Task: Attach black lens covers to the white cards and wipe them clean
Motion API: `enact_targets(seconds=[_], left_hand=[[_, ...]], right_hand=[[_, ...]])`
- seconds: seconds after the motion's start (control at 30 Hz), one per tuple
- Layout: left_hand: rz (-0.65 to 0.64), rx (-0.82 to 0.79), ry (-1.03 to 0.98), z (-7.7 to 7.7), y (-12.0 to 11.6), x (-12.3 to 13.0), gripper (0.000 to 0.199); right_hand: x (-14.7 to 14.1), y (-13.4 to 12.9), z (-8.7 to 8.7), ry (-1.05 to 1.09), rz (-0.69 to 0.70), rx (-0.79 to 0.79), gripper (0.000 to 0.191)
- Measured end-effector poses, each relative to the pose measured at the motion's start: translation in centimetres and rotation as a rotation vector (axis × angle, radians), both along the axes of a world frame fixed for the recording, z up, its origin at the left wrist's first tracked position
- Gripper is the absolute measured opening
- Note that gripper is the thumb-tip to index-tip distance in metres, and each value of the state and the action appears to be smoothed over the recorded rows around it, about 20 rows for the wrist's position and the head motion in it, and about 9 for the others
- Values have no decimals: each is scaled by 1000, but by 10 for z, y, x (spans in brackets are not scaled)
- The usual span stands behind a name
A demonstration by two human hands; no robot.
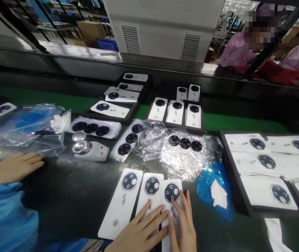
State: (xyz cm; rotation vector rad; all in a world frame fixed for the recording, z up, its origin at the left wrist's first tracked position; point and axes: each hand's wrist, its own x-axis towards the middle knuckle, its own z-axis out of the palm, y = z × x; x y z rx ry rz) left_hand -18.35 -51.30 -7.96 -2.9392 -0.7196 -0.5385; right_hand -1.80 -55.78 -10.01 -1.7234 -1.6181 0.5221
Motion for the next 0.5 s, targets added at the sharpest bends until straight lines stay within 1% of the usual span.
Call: enact_targets(seconds=[0.1,0.2,0.27,0.33,0.4,0.43,0.5], left_hand=[[-47,-42,57,0,0,-5,36],[-105,-114,139,5,2,-13,42],[-151,-174,186,13,6,-20,44],[-202,-216,210,23,10,-25,43],[-231,-232,220,31,14,-27,42],[-227,-229,218,34,15,-26,41],[-180,-206,194,35,15,-18,40]], right_hand=[[1,3,4,3,23,-18,30],[17,16,15,-73,113,17,27],[33,34,25,-123,212,101,24],[47,58,36,-165,325,130,23],[54,81,42,-312,406,152,24],[54,91,44,-336,430,153,24],[49,105,45,-387,469,144,22]])
